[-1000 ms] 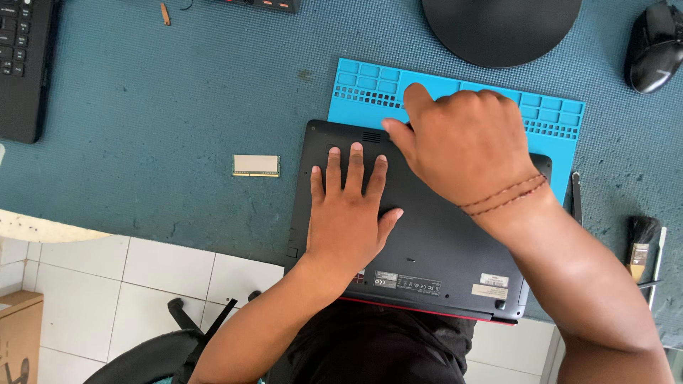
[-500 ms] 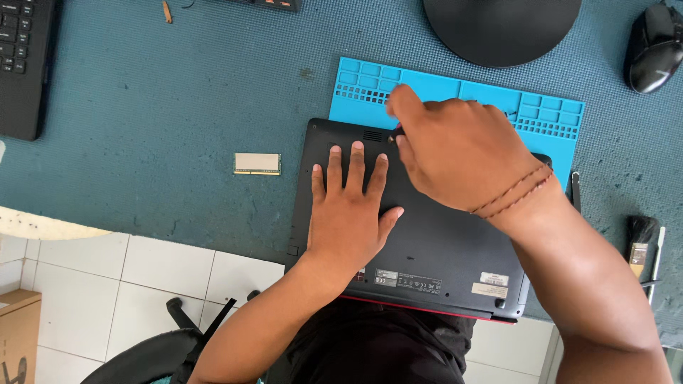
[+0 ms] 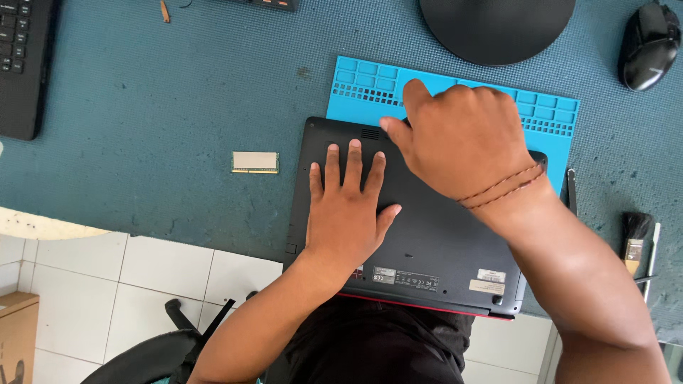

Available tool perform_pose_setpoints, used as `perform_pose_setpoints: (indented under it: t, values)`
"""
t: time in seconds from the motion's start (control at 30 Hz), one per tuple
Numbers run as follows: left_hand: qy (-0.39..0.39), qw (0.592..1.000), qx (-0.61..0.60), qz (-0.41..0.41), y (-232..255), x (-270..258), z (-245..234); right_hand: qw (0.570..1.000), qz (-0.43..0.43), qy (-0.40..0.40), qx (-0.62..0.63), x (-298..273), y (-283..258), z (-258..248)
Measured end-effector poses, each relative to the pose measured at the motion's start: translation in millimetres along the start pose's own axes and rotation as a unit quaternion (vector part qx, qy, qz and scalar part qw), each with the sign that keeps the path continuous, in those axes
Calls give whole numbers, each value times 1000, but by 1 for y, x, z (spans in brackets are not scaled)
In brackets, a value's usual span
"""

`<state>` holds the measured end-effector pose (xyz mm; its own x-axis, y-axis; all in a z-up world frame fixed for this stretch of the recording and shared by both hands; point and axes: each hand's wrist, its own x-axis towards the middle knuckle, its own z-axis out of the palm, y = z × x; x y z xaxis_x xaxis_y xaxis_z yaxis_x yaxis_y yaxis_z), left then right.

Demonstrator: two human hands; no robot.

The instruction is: The person uses a screwdriver to tighten screws on the bottom panel of a laptop. The laptop is placed on the person's lap while they work, and they systematically secure the casing by fastening multiple screws.

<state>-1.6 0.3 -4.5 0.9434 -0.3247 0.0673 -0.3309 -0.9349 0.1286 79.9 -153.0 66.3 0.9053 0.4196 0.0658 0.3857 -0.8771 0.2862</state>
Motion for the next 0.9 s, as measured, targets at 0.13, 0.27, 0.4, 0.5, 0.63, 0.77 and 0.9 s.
perform_pose_setpoints:
  t: [0.13,0.27,0.4,0.5,0.63,0.77,0.9]
  values:
    - [2,1000,-11,0,0,0,-2,966,-55,-114,227,2,2,-21]
    - [1,1000,-4,-2,1,0,-3,998,-48,3,51,-4,-1,2]
    - [-3,1000,-13,-2,0,0,-1,994,-39,-32,99,-2,0,-16]
    - [-1,1000,-8,-2,0,-1,0,986,-56,-68,142,-4,2,-10]
    - [-7,1000,-12,-4,1,1,-2,999,1,31,-37,-2,1,-6]
    - [-1,1000,-13,-3,0,-1,-1,980,-43,-98,167,1,1,-18]
    - [6,1000,-13,0,1,0,-3,999,-16,-13,33,-1,-3,-6]
